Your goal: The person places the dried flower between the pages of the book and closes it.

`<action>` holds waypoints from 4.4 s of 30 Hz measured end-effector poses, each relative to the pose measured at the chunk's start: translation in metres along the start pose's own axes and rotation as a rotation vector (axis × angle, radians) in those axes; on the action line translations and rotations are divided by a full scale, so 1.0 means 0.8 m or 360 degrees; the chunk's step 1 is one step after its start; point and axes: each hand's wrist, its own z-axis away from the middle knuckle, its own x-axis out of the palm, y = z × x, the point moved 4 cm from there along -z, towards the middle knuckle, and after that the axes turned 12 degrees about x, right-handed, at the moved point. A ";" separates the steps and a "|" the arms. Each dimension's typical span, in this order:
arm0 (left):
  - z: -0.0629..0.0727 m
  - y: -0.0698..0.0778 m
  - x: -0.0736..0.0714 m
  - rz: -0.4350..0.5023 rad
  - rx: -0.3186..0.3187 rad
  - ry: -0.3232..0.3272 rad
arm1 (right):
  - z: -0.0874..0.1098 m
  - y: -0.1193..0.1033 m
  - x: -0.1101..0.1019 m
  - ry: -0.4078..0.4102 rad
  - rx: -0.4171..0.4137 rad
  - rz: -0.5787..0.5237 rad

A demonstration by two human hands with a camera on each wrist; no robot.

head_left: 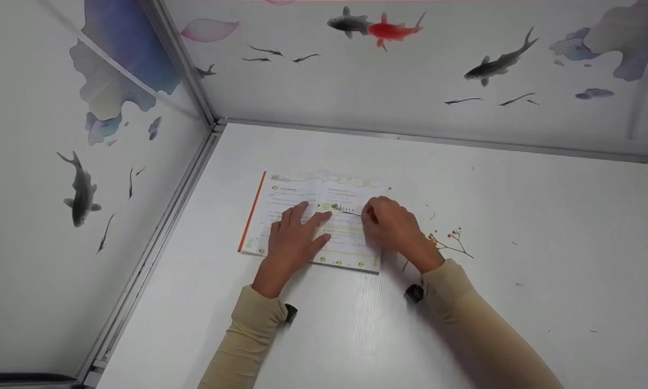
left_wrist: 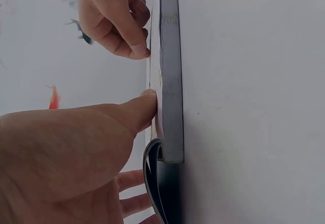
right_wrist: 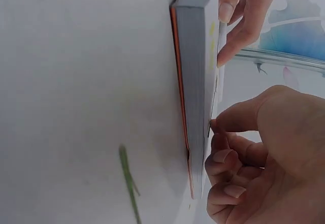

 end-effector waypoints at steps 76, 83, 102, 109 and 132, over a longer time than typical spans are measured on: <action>-0.014 0.104 0.034 -0.0141 0.0522 0.0171 | -0.027 0.053 -0.020 0.0037 -0.0165 0.0264; -0.010 0.109 0.022 -0.0048 0.0623 0.0420 | -0.028 0.058 -0.026 0.0091 -0.0162 0.0133; 0.034 0.096 -0.012 0.0037 0.0651 0.0740 | -0.025 0.048 -0.017 0.0000 -0.0259 0.0194; 0.044 0.084 -0.028 0.0127 0.0622 0.0798 | -0.024 0.044 -0.017 -0.0045 -0.0220 0.0212; 0.058 0.019 -0.096 0.0221 0.0311 0.1085 | -0.025 0.042 -0.019 -0.0111 -0.0182 0.0210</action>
